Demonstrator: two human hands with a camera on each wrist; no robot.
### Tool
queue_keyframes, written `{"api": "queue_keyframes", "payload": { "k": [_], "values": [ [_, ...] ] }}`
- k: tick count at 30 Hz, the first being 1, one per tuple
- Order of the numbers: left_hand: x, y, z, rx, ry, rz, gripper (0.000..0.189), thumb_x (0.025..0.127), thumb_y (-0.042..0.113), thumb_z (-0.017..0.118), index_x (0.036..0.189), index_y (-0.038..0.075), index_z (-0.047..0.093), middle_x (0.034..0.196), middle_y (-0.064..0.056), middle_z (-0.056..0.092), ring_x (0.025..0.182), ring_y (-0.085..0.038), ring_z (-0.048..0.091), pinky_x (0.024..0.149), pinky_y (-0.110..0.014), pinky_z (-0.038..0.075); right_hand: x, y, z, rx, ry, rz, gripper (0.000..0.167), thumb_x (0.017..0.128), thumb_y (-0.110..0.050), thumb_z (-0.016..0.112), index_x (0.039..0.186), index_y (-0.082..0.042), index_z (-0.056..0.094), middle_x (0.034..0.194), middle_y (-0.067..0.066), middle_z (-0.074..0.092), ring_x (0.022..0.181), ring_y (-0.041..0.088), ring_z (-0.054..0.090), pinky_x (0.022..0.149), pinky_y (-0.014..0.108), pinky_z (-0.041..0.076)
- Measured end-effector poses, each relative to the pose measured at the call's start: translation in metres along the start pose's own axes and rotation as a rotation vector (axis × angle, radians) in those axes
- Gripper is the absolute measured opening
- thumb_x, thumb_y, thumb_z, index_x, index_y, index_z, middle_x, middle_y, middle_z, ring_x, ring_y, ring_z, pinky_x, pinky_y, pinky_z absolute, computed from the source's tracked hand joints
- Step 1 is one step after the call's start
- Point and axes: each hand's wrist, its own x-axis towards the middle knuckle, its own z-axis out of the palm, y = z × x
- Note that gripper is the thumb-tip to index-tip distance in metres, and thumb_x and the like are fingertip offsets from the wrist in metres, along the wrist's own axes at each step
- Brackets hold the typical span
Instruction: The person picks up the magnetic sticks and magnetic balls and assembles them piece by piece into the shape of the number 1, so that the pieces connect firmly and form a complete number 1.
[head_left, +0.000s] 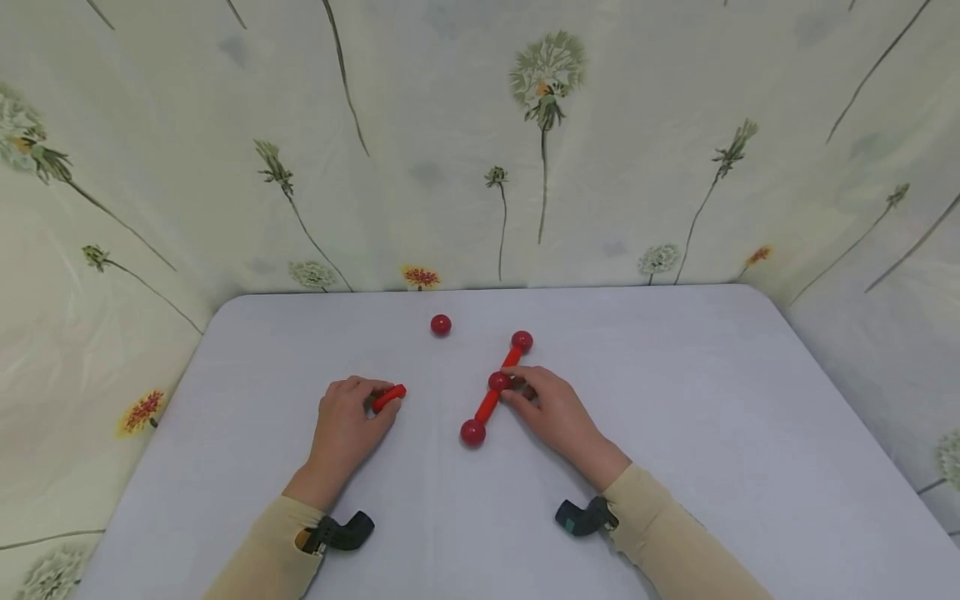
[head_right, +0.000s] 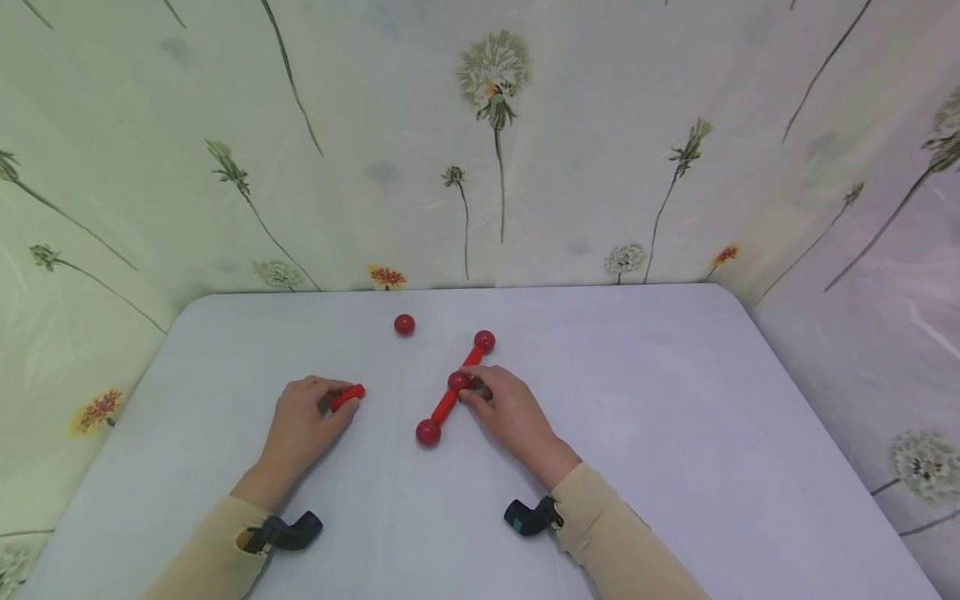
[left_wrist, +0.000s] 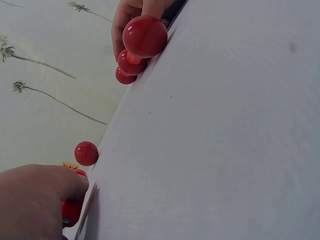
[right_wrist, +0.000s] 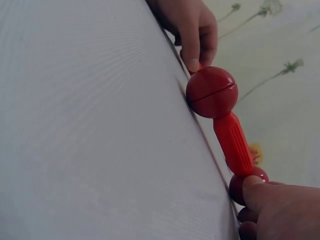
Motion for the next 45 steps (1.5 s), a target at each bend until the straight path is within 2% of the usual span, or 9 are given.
{"api": "queue_keyframes", "payload": {
  "k": [8,17,22,26,33,41,45],
  "values": [
    [0.0,0.0,-0.001,-0.01,-0.003,-0.021,0.023,0.085,0.023,0.077,0.105,0.009,0.074,0.09,-0.003,0.064,0.096,-0.028,0.053,0.078,-0.043,0.04,0.005,-0.002,-0.002,-0.016,0.009,-0.032,0.038,0.091,-0.021,0.073,0.128,-0.019,0.063,0.106,-0.006,0.064,0.082,0.008,0.055,0.073,0.028,0.051],
    [0.0,0.0,0.0,-0.006,0.0,-0.015,0.022,0.085,0.022,0.077,0.102,0.01,0.074,0.086,-0.001,0.062,0.094,-0.027,0.053,0.078,-0.043,0.04,0.013,-0.001,-0.006,-0.041,-0.038,-0.006,0.038,0.092,-0.024,0.072,0.129,-0.019,0.063,0.106,-0.007,0.062,0.082,0.01,0.055,0.073,0.028,0.05],
    [0.0,0.0,-0.001,-0.004,-0.017,-0.029,0.023,0.085,0.023,0.077,0.104,0.01,0.074,0.089,-0.002,0.063,0.095,-0.027,0.053,0.08,-0.043,0.04,0.02,0.003,-0.007,-0.053,-0.039,0.0,0.038,0.092,-0.025,0.072,0.128,-0.018,0.064,0.103,-0.006,0.062,0.082,0.011,0.054,0.071,0.028,0.05],
    [0.0,0.0,-0.001,-0.004,-0.029,-0.042,0.024,0.086,0.024,0.076,0.105,0.01,0.074,0.089,-0.002,0.063,0.095,-0.027,0.053,0.081,-0.044,0.04,0.026,0.006,-0.007,-0.052,-0.042,0.004,0.039,0.092,-0.026,0.072,0.129,-0.018,0.063,0.104,-0.006,0.062,0.083,0.012,0.055,0.072,0.028,0.051],
    [0.0,-0.001,0.001,-0.004,-0.016,-0.029,0.024,0.086,0.024,0.076,0.105,0.011,0.074,0.087,-0.001,0.063,0.093,-0.025,0.053,0.079,-0.043,0.04,0.035,0.012,-0.005,-0.042,-0.038,0.002,0.039,0.093,-0.026,0.072,0.129,-0.018,0.062,0.11,-0.006,0.062,0.088,0.012,0.056,0.077,0.029,0.052],
    [-0.001,0.001,0.001,-0.013,-0.019,-0.031,0.028,0.086,0.025,0.077,0.11,0.011,0.074,0.091,-0.002,0.065,0.095,-0.025,0.053,0.082,-0.043,0.04,0.04,0.018,0.0,-0.039,-0.01,0.006,0.04,0.093,-0.026,0.071,0.132,-0.02,0.061,0.112,-0.006,0.062,0.093,0.012,0.057,0.081,0.03,0.052],
    [-0.003,0.004,0.001,-0.035,-0.023,-0.048,0.031,0.085,0.027,0.078,0.113,0.013,0.074,0.088,0.002,0.063,0.092,-0.021,0.052,0.077,-0.039,0.042,0.041,0.019,0.002,-0.02,0.004,0.005,0.04,0.093,-0.026,0.071,0.131,-0.021,0.061,0.111,-0.006,0.063,0.094,0.012,0.058,0.083,0.031,0.052]
  ]
}}
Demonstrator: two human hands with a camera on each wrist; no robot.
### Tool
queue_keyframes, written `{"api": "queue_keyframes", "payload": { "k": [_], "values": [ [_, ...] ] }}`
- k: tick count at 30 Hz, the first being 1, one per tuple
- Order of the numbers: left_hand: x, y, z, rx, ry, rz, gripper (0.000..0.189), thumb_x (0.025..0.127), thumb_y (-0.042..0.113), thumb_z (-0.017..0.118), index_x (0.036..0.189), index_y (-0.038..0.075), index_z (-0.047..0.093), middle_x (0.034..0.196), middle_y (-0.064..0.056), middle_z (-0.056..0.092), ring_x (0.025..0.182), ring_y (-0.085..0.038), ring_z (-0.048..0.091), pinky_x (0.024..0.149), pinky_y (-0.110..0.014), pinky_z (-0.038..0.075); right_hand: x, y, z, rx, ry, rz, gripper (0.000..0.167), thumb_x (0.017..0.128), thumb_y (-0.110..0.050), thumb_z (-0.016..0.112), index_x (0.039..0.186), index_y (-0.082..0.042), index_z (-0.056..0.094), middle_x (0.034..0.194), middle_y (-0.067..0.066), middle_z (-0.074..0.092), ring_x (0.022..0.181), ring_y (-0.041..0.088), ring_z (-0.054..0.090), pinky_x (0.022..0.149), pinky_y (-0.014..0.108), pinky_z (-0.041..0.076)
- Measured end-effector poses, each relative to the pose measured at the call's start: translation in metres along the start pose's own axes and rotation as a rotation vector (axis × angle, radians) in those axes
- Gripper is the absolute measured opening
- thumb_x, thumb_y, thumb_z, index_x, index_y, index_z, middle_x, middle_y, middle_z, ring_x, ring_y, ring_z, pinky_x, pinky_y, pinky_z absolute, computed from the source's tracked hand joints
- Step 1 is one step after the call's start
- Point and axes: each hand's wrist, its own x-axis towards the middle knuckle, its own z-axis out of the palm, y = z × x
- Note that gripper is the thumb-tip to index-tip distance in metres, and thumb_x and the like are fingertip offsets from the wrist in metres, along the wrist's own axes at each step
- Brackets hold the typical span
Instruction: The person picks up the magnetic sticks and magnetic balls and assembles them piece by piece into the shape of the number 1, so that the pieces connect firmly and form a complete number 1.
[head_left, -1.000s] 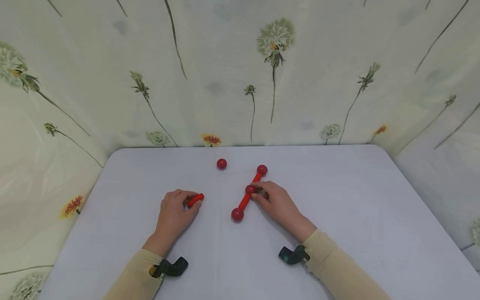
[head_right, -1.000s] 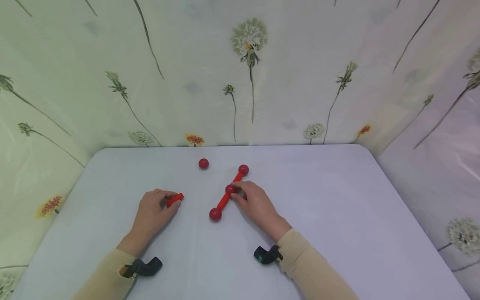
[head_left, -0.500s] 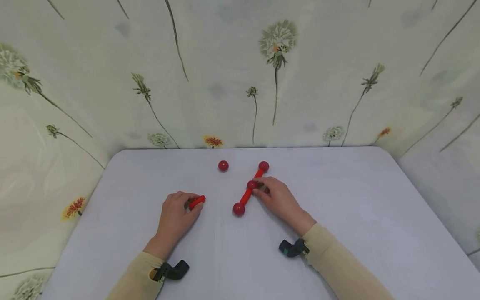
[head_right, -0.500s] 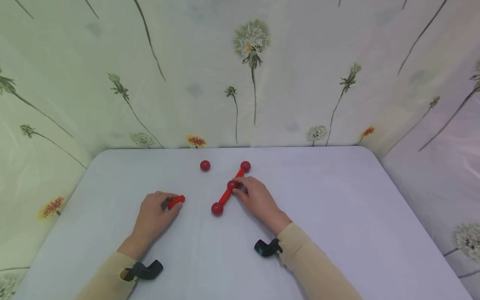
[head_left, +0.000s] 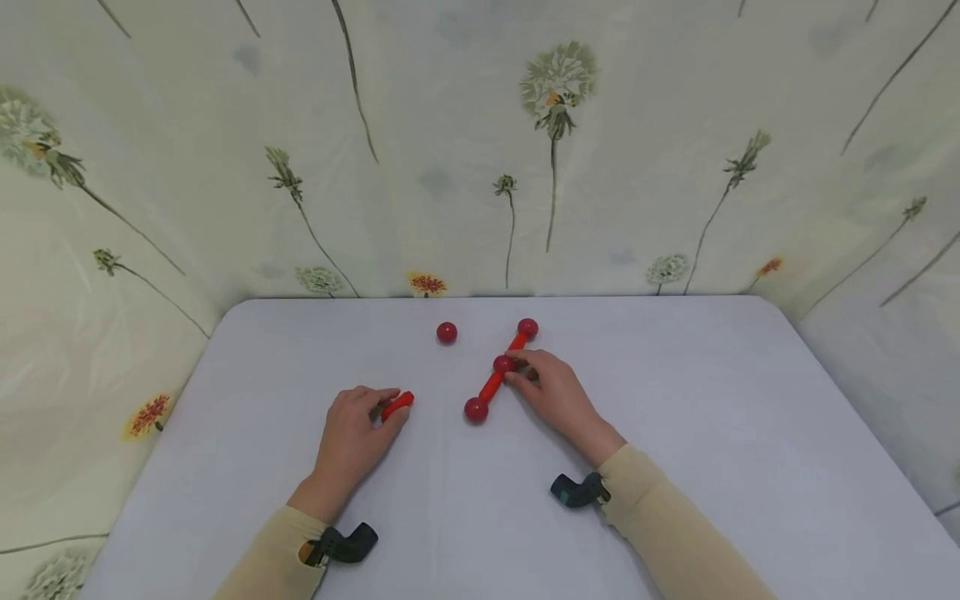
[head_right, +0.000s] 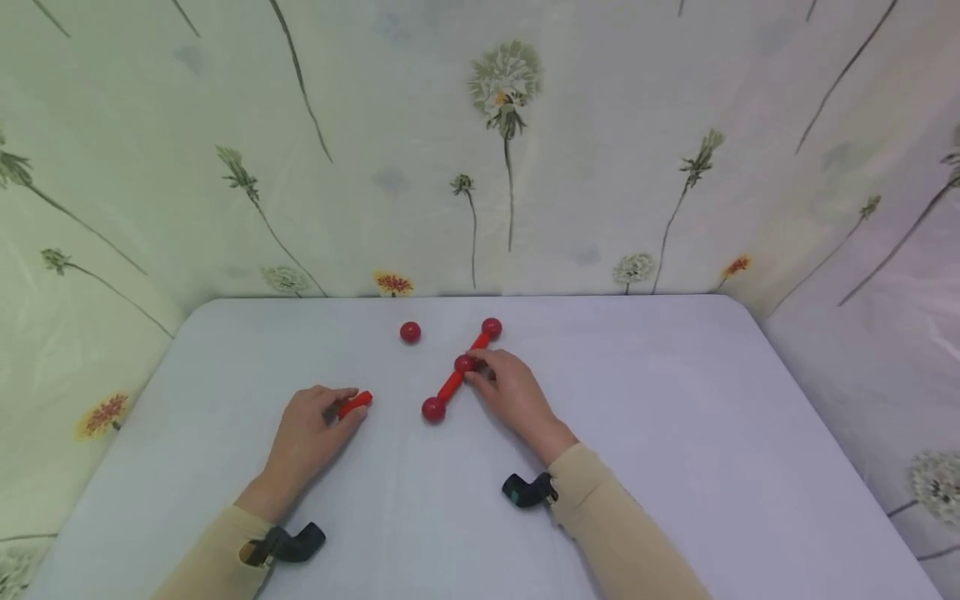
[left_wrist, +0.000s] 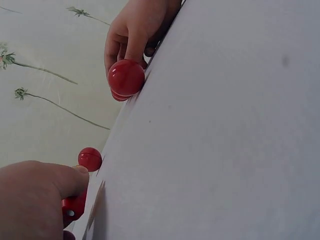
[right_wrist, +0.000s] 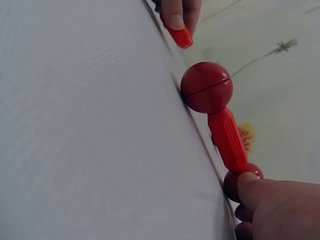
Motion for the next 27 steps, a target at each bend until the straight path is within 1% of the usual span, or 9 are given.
{"api": "queue_keyframes", "payload": {
  "k": [4,8,12,17,27],
  "values": [
    [-0.003,0.005,0.001,-0.035,0.001,-0.001,0.03,0.085,0.027,0.079,0.112,0.015,0.076,0.086,0.004,0.061,0.087,-0.018,0.05,0.069,-0.035,0.042,0.001,0.001,0.001,0.006,0.007,0.006,0.04,0.093,-0.027,0.071,0.131,-0.022,0.061,0.111,-0.006,0.063,0.094,0.011,0.058,0.083,0.031,0.052],
    [-0.005,0.01,0.003,-0.044,0.003,-0.005,0.028,0.084,0.028,0.08,0.11,0.017,0.076,0.085,0.006,0.059,0.083,-0.017,0.049,0.065,-0.033,0.041,0.0,0.001,0.002,0.003,0.015,0.014,0.04,0.093,-0.027,0.071,0.131,-0.021,0.062,0.111,-0.006,0.063,0.093,0.012,0.058,0.083,0.031,0.052],
    [-0.008,0.013,0.006,-0.059,-0.003,-0.009,0.028,0.084,0.028,0.079,0.11,0.017,0.076,0.085,0.006,0.059,0.081,-0.016,0.048,0.064,-0.033,0.041,-0.003,0.001,0.002,0.0,0.026,0.019,0.04,0.093,-0.026,0.072,0.13,-0.02,0.062,0.111,-0.006,0.063,0.093,0.013,0.058,0.082,0.032,0.052],
    [-0.011,0.015,0.008,-0.067,-0.006,-0.002,0.026,0.084,0.028,0.079,0.108,0.017,0.076,0.082,0.009,0.058,0.079,-0.014,0.049,0.063,-0.032,0.042,-0.004,0.002,0.004,0.007,0.018,0.021,0.04,0.093,-0.026,0.072,0.131,-0.022,0.062,0.11,-0.006,0.063,0.093,0.012,0.058,0.082,0.031,0.052],
    [-0.013,0.02,0.011,-0.089,0.004,0.033,0.025,0.082,0.025,0.08,0.105,0.016,0.075,0.081,0.009,0.06,0.079,-0.013,0.051,0.064,-0.031,0.045,-0.004,0.0,0.005,0.002,0.033,0.018,0.039,0.092,-0.027,0.072,0.13,-0.023,0.062,0.109,-0.007,0.063,0.092,0.011,0.058,0.082,0.03,0.052]
  ]
}}
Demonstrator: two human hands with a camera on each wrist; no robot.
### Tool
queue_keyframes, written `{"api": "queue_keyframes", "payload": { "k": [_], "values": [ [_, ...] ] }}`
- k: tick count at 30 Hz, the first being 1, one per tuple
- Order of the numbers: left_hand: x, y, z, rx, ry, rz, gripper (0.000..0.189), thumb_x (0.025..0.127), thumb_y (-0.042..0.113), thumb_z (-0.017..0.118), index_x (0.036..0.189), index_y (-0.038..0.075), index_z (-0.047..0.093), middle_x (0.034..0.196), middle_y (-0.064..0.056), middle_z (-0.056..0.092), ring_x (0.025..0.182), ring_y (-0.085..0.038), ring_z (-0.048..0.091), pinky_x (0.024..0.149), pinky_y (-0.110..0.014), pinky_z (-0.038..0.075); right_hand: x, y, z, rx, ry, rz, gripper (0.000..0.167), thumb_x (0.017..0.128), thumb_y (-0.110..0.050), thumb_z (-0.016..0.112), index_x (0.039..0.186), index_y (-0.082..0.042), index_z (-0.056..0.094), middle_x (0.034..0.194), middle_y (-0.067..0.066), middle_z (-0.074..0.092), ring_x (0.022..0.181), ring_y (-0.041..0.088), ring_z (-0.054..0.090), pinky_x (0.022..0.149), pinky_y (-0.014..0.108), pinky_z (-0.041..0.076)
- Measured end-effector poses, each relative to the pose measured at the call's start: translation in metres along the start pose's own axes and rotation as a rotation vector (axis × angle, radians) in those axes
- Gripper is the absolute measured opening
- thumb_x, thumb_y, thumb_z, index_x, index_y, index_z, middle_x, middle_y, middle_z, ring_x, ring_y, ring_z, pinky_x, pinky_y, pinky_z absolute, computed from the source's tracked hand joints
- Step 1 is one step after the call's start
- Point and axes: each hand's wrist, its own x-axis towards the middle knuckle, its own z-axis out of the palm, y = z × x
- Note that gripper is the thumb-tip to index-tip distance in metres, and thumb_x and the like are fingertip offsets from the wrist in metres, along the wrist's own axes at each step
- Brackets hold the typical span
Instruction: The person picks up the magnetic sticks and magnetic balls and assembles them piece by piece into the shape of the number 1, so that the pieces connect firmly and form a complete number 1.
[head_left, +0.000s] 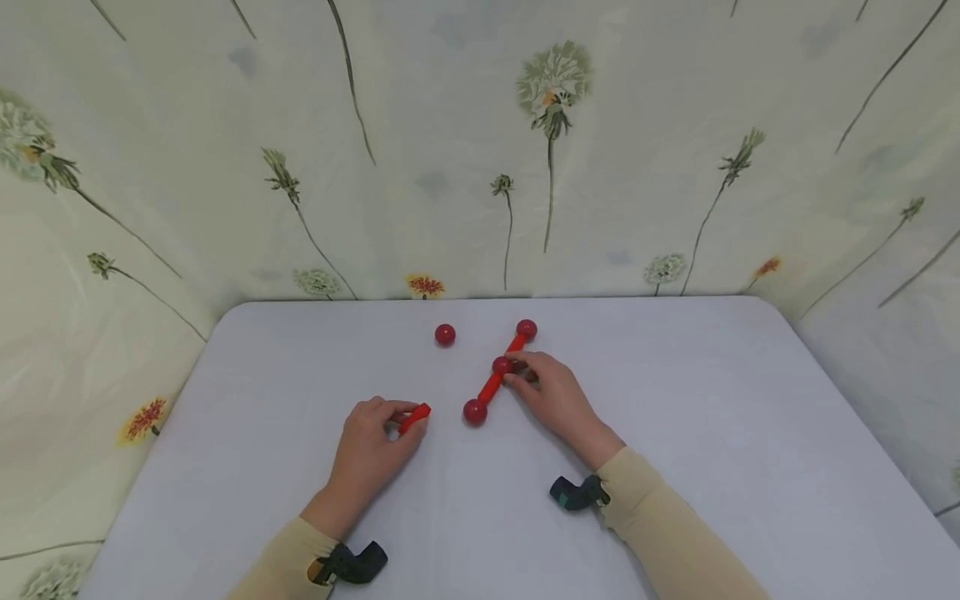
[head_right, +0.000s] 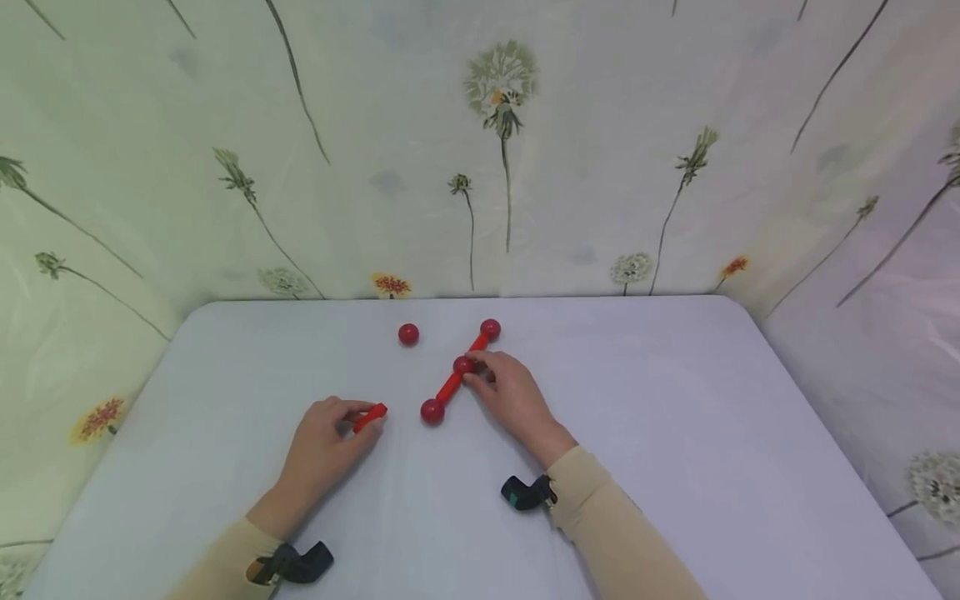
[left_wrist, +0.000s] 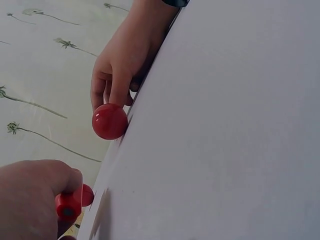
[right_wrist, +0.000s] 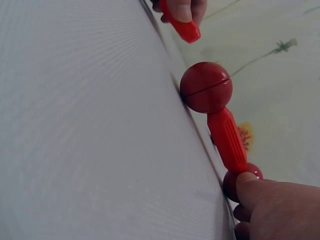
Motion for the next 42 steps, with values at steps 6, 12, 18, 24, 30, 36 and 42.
{"api": "queue_keyframes", "payload": {
  "k": [6,12,18,24,30,36,42],
  "values": [
    [-0.002,0.003,0.002,-0.006,-0.031,-0.028,0.024,0.083,0.026,0.079,0.105,0.019,0.074,0.083,0.012,0.06,0.08,-0.011,0.051,0.064,-0.03,0.046,0.0,0.001,0.001,-0.006,0.0,-0.002,0.039,0.093,-0.026,0.071,0.131,-0.023,0.062,0.109,-0.007,0.063,0.092,0.011,0.058,0.082,0.031,0.052],
    [-0.003,0.006,0.006,-0.004,-0.054,-0.058,0.021,0.083,0.028,0.078,0.102,0.02,0.074,0.082,0.012,0.059,0.08,-0.012,0.05,0.065,-0.03,0.045,0.0,0.001,0.001,-0.006,-0.006,0.002,0.039,0.093,-0.027,0.071,0.131,-0.023,0.061,0.11,-0.007,0.063,0.092,0.011,0.058,0.082,0.03,0.052],
    [-0.004,0.012,0.009,-0.004,-0.066,-0.077,0.021,0.083,0.029,0.079,0.101,0.02,0.075,0.081,0.013,0.06,0.079,-0.011,0.051,0.064,-0.029,0.046,0.001,-0.001,0.0,-0.004,-0.013,0.003,0.039,0.093,-0.027,0.071,0.13,-0.022,0.062,0.109,-0.006,0.063,0.092,0.012,0.058,0.082,0.031,0.052],
    [-0.004,0.016,0.011,-0.006,-0.084,-0.056,0.022,0.083,0.031,0.079,0.102,0.019,0.077,0.076,0.014,0.058,0.076,-0.011,0.05,0.062,-0.029,0.044,0.002,-0.002,-0.001,-0.009,-0.019,0.016,0.039,0.093,-0.028,0.071,0.131,-0.022,0.061,0.109,-0.006,0.063,0.092,0.012,0.058,0.082,0.031,0.052],
    [-0.005,0.02,0.013,0.011,-0.074,-0.029,0.023,0.083,0.032,0.079,0.102,0.019,0.077,0.075,0.015,0.057,0.074,-0.009,0.049,0.061,-0.029,0.043,0.003,-0.001,-0.001,-0.004,-0.01,0.013,0.038,0.093,-0.027,0.071,0.13,-0.022,0.062,0.107,-0.007,0.063,0.091,0.011,0.058,0.08,0.03,0.052],
    [-0.005,0.021,0.017,0.018,-0.082,-0.025,0.022,0.084,0.034,0.078,0.102,0.02,0.077,0.074,0.017,0.057,0.074,-0.008,0.049,0.062,-0.028,0.043,0.005,0.0,-0.002,-0.004,-0.018,0.013,0.039,0.093,-0.028,0.071,0.131,-0.023,0.062,0.108,-0.006,0.063,0.092,0.012,0.059,0.081,0.031,0.052],
    [-0.006,0.023,0.018,0.02,-0.084,-0.014,0.022,0.084,0.033,0.078,0.102,0.021,0.078,0.074,0.017,0.057,0.074,-0.007,0.049,0.063,-0.028,0.043,0.004,0.0,-0.003,0.001,-0.021,0.005,0.038,0.094,-0.027,0.07,0.131,-0.022,0.062,0.109,-0.005,0.063,0.093,0.012,0.059,0.082,0.032,0.052]
  ]
}}
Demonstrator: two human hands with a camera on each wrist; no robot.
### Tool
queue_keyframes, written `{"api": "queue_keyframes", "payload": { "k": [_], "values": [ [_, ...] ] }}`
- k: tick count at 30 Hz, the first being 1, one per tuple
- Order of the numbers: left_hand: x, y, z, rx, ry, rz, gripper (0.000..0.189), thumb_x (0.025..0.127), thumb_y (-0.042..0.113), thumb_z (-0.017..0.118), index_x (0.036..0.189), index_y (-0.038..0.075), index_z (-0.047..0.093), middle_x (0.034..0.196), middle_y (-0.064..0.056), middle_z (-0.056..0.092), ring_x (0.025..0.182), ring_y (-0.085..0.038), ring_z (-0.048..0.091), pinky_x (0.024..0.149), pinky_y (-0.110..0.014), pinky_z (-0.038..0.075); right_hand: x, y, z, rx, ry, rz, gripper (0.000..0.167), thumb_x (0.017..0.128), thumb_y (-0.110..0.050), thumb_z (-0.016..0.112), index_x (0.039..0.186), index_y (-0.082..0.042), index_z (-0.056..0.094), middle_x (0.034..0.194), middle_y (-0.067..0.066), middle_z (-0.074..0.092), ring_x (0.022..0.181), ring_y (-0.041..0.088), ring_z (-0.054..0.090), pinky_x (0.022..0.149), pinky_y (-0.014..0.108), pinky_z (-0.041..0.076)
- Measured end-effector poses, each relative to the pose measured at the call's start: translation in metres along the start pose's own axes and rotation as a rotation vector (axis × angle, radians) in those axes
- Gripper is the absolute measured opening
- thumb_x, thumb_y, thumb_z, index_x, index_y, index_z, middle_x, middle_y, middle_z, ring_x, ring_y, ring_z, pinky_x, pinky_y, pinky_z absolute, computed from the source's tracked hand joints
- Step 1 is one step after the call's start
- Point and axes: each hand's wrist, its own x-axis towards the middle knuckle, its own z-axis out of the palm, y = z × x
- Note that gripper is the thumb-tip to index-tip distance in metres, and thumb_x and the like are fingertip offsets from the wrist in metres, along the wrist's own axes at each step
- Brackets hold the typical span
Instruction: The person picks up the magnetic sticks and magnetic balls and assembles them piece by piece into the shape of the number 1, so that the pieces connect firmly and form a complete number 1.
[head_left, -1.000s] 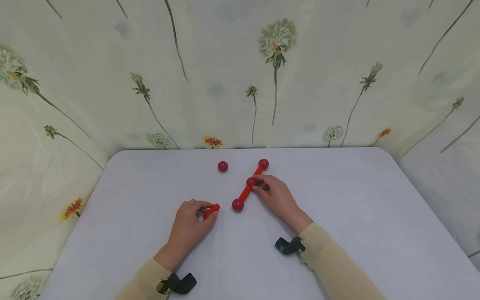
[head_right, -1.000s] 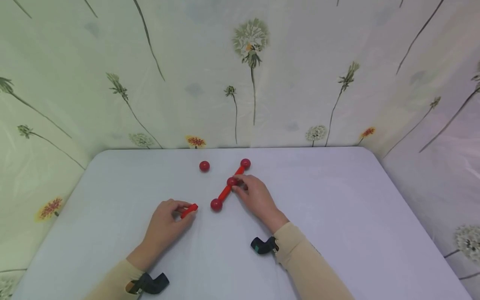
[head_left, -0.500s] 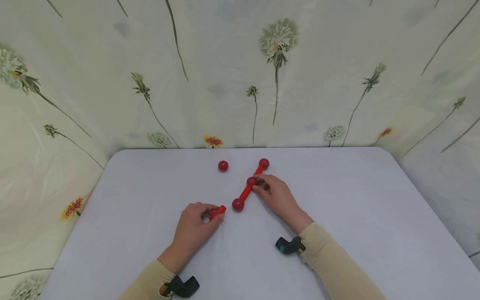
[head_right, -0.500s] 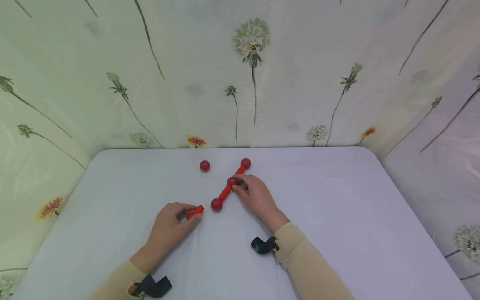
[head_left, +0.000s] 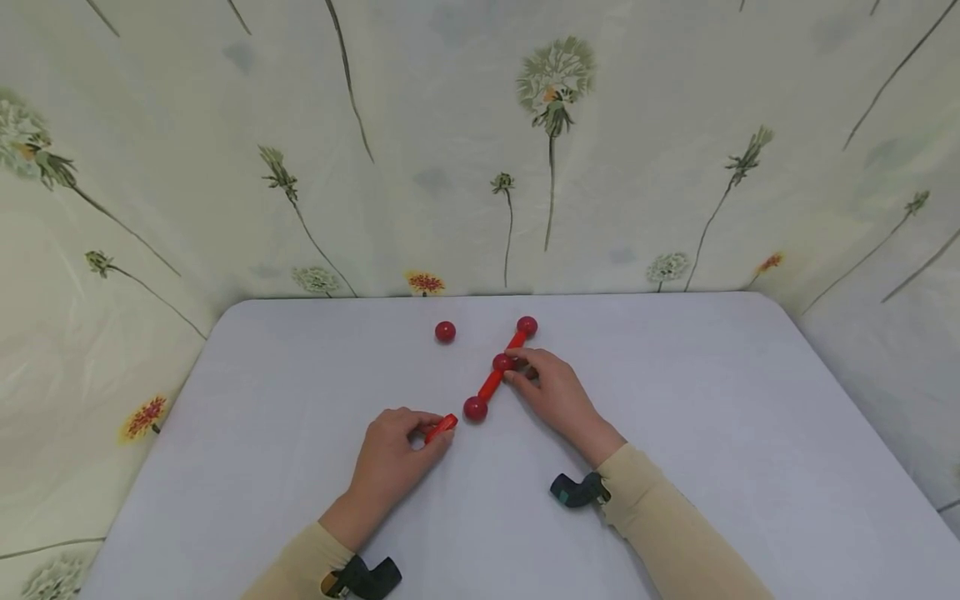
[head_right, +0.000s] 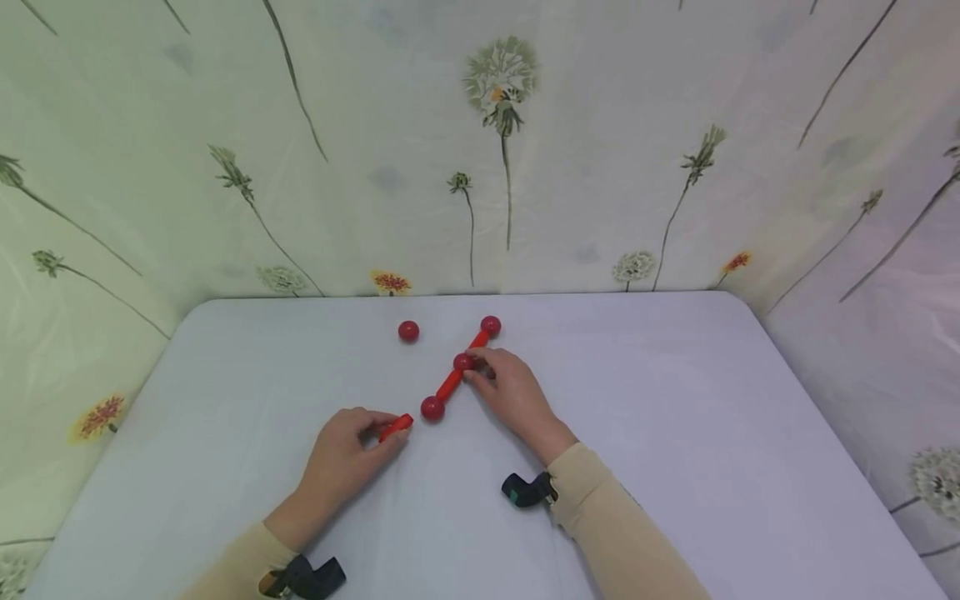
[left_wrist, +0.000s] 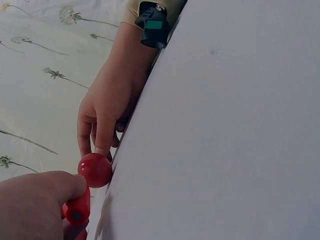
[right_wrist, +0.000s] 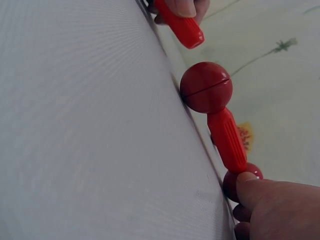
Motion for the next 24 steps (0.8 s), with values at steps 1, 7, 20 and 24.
{"api": "queue_keyframes", "payload": {
  "k": [1,7,20,24],
  "values": [
    [-0.0002,0.0003,0.0002,0.002,0.001,0.002,0.022,0.084,0.033,0.079,0.102,0.021,0.078,0.075,0.017,0.058,0.074,-0.007,0.049,0.063,-0.028,0.042,-0.0003,-0.0002,-0.0001,0.003,0.001,-0.002,0.038,0.094,-0.027,0.07,0.131,-0.021,0.062,0.109,-0.005,0.064,0.092,0.012,0.059,0.082,0.032,0.052],
    [-0.001,0.0041,0.0019,-0.01,-0.008,0.041,0.022,0.084,0.032,0.078,0.102,0.02,0.078,0.077,0.015,0.061,0.075,-0.007,0.05,0.064,-0.028,0.043,-0.0011,-0.0016,-0.0001,0.01,0.01,-0.013,0.038,0.093,-0.025,0.07,0.13,-0.02,0.062,0.108,-0.003,0.064,0.092,0.014,0.06,0.081,0.035,0.053],
    [-0.0008,0.0061,0.0075,0.026,-0.004,0.067,0.02,0.084,0.035,0.077,0.099,0.021,0.077,0.078,0.015,0.061,0.075,-0.006,0.049,0.066,-0.028,0.042,-0.0027,-0.0026,0.0,0.008,0.013,-0.016,0.038,0.093,-0.026,0.071,0.13,-0.02,0.063,0.108,-0.003,0.065,0.092,0.014,0.06,0.081,0.034,0.053],
    [-0.0008,0.0069,0.0086,0.037,0.0,0.084,0.021,0.084,0.035,0.078,0.1,0.02,0.077,0.078,0.014,0.061,0.074,-0.007,0.049,0.067,-0.03,0.041,-0.0027,-0.0022,0.0012,0.009,0.018,-0.02,0.038,0.093,-0.026,0.071,0.13,-0.02,0.063,0.108,-0.004,0.065,0.092,0.013,0.06,0.081,0.034,0.053]
  ]
}}
